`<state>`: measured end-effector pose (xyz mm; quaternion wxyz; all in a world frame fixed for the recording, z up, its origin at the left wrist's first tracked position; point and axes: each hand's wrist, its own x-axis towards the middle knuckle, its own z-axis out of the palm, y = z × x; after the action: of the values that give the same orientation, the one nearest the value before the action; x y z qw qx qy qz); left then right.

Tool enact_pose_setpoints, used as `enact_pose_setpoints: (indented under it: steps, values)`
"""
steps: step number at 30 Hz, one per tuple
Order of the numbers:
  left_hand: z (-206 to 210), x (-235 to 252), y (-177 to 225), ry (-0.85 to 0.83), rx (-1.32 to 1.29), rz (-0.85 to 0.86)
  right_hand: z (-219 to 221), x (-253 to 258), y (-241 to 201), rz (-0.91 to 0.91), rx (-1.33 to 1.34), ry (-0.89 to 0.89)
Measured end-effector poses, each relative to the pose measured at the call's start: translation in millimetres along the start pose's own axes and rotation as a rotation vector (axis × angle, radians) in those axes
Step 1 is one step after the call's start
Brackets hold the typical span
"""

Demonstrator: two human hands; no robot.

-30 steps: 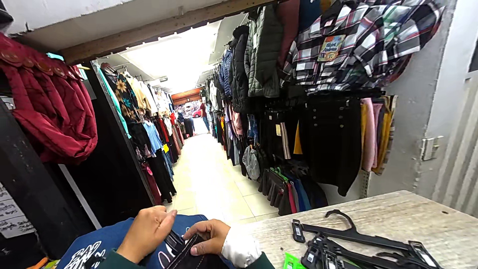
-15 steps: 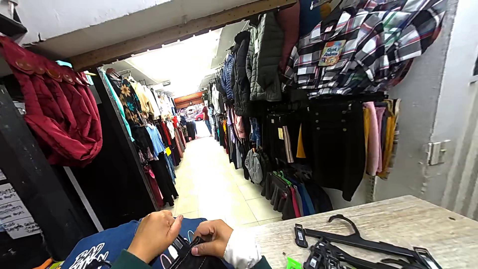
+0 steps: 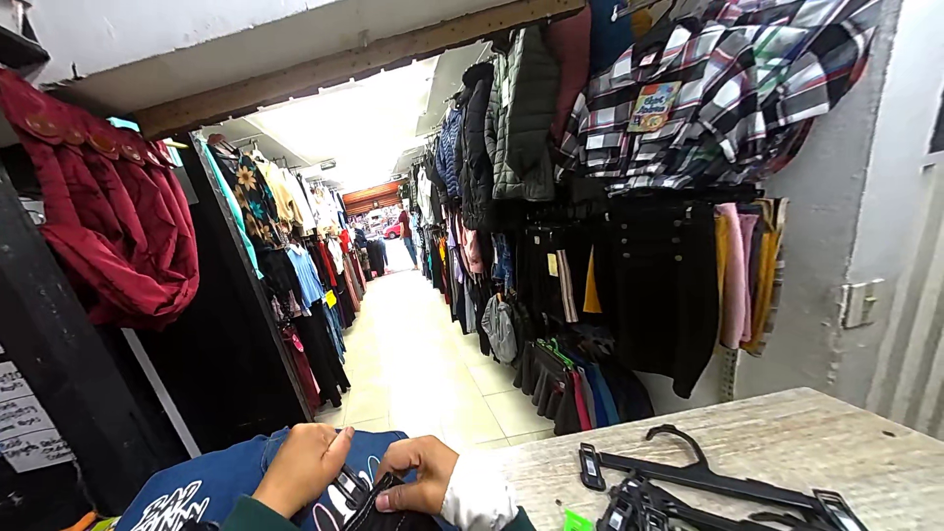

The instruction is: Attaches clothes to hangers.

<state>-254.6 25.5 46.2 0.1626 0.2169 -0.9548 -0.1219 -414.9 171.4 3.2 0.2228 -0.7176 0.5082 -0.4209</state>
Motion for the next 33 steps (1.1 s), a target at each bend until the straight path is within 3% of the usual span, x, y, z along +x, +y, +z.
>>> enact_pose_setpoints:
  steps: [6,11,19,25,29,33]
  values:
    - [-2.7,0.4,2.7,-0.058,-0.011,-0.07,2.9,5.3,-8.4,0.198,-0.014,-0.02]
    - [-1.5,4.7,4.2,-0.166,-0.089,-0.161,5.3,4.0,2.7,0.086,0.015,0.01]
    - [2.8,2.2,0.2,-0.106,-0.002,-0.083,10.8,14.8,-8.6,0.414,-0.028,0.009]
    - [2.2,-9.7,19.8,-0.03,0.297,0.028,15.0,16.6,-7.1,0.413,-0.013,0.095]
    - [-2.0,-13.6,19.9,-0.072,0.293,-0.045,19.9,15.3,-7.7,0.343,-0.004,0.157]
    - [-6.4,-18.3,21.3,-0.218,0.231,-0.147,26.2,14.6,-6.7,0.202,0.022,0.212]
